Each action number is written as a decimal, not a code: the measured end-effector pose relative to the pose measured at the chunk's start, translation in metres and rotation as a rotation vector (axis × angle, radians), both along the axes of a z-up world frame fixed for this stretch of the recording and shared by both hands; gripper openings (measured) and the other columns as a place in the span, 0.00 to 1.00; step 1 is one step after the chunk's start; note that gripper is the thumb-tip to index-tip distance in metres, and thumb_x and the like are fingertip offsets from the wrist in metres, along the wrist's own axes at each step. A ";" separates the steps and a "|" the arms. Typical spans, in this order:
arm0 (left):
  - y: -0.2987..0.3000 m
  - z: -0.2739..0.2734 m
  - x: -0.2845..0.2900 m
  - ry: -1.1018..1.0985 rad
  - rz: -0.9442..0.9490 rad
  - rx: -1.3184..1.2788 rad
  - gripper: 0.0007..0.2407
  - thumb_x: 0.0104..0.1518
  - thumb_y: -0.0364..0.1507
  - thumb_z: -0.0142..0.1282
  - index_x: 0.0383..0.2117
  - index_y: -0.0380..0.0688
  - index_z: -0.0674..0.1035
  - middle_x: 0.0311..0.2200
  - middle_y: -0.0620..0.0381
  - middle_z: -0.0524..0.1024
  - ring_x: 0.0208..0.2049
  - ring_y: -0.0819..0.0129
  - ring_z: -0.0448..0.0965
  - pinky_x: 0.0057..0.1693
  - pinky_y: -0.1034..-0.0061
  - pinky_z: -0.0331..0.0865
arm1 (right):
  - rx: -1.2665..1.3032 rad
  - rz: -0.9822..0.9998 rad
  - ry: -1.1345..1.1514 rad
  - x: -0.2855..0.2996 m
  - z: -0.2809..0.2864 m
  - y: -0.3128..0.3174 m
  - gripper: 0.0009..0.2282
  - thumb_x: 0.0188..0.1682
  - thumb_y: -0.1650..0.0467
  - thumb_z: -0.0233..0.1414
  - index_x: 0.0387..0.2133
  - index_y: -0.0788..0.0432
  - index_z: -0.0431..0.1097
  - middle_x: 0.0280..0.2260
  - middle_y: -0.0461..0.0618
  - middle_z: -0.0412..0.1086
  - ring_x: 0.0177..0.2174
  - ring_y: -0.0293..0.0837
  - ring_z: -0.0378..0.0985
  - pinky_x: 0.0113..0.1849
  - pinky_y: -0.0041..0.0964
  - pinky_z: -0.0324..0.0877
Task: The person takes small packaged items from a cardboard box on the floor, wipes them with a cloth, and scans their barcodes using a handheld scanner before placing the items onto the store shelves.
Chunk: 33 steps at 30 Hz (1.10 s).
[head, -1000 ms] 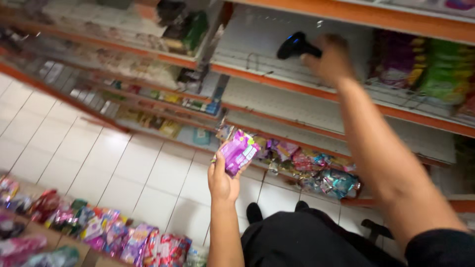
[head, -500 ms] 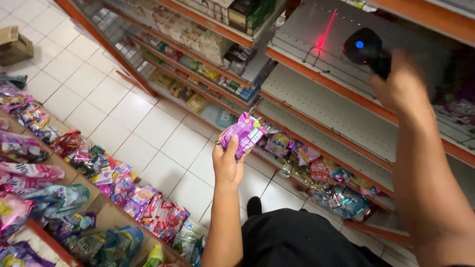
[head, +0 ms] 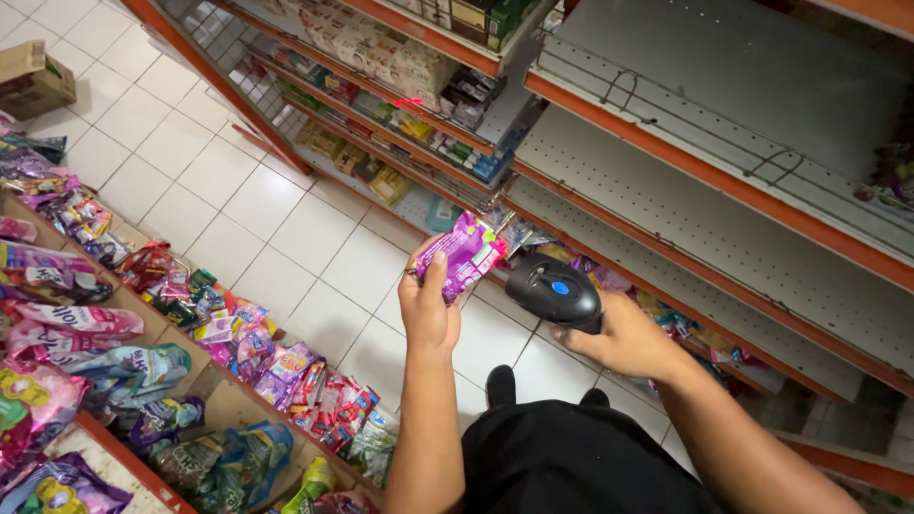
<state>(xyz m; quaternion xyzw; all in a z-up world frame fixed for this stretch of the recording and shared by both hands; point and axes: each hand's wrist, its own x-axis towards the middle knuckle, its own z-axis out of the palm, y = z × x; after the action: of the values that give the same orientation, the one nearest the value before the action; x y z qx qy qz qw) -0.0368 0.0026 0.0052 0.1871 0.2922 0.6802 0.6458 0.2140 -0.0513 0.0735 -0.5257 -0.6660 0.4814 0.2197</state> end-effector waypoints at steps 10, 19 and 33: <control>-0.008 -0.035 -0.021 0.059 0.094 -0.079 0.16 0.59 0.25 0.56 0.53 0.34 0.72 0.47 0.47 0.77 0.46 0.62 0.80 0.52 0.66 0.75 | 0.008 -0.281 0.078 0.000 0.033 0.023 0.22 0.40 0.68 0.59 0.51 0.53 0.67 0.30 0.45 0.71 0.27 0.41 0.73 0.33 0.43 0.73; -0.028 -0.060 -0.044 0.120 0.126 -0.249 0.19 0.54 0.25 0.57 0.54 0.43 0.70 0.44 0.54 0.76 0.42 0.63 0.80 0.45 0.63 0.77 | 0.681 -0.624 -0.650 0.111 0.084 0.148 0.14 0.48 0.68 0.61 0.43 0.63 0.72 0.41 0.65 0.73 0.42 0.65 0.75 0.43 0.55 0.69; -0.056 -0.084 -0.030 -0.248 -0.159 -0.333 0.20 0.65 0.46 0.44 0.38 0.39 0.75 0.14 0.59 0.65 0.13 0.70 0.63 0.21 0.76 0.55 | 0.556 -0.537 -0.856 0.209 -0.011 0.262 0.19 0.42 0.64 0.65 0.45 0.60 0.75 0.43 0.64 0.75 0.45 0.64 0.76 0.47 0.53 0.70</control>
<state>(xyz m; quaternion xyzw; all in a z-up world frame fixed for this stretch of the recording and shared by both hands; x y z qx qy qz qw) -0.0665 -0.0530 -0.0790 0.0153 0.3033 0.5873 0.7503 0.4226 0.2109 0.0630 -0.7469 -0.6402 -0.0402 0.1751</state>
